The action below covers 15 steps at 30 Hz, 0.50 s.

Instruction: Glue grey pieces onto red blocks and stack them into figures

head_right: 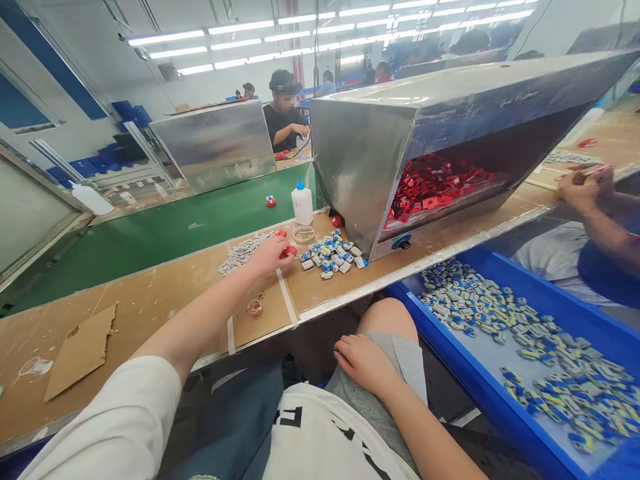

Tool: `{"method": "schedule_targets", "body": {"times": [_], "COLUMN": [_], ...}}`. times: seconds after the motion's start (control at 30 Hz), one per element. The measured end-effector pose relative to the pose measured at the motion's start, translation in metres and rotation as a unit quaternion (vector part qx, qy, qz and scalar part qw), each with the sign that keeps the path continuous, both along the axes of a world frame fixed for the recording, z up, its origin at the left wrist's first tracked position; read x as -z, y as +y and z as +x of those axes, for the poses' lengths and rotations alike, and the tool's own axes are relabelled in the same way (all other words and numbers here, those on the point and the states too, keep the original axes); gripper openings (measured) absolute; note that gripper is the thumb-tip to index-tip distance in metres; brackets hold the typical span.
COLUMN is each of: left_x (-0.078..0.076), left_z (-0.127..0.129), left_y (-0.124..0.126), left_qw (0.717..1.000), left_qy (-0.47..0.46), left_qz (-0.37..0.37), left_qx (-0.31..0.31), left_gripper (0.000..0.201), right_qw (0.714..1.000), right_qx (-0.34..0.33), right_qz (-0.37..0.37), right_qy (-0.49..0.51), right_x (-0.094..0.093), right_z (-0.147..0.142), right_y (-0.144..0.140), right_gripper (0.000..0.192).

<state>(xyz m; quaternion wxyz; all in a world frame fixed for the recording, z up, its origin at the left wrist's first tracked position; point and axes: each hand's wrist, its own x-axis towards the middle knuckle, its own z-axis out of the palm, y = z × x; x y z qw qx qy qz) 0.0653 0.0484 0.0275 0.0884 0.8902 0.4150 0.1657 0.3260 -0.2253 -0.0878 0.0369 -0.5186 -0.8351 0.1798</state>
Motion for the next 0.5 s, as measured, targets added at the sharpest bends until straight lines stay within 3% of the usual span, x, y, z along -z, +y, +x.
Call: {"method": "schedule_targets", "body": {"times": [0.13,0.3,0.4,0.5], "left_x": [-0.004,0.008,0.016,0.023], "left_z": [-0.028,-0.067,-0.083,-0.094], "left_y": [-0.013,-0.031,-0.041,-0.049], "left_qw": [0.986,0.936,0.915,0.916], "left_qy": [-0.127,-0.268,-0.303,-0.300], "left_qz": [-0.048,-0.133,-0.144,-0.133], "left_qx": [-0.096,-0.187,-0.223,-0.229], "left_gripper": [0.024,0.031,0.030,0.031], "right_qw": [0.999,0.997,0.997,0.993], "right_qx": [-0.023,-0.046,-0.048,-0.066], "right_qz": [-0.025,-0.051,-0.063,-0.051], "right_qy": [-0.005,-0.018,-0.008,0.086], "right_x": [-0.005,-0.007,-0.006,-0.011], "right_z": [-0.005,-0.007,-0.006,-0.010], "right_y": [0.011,0.023,0.029,0.034], "right_gripper": [0.031,0.030,0.031,0.032]}}
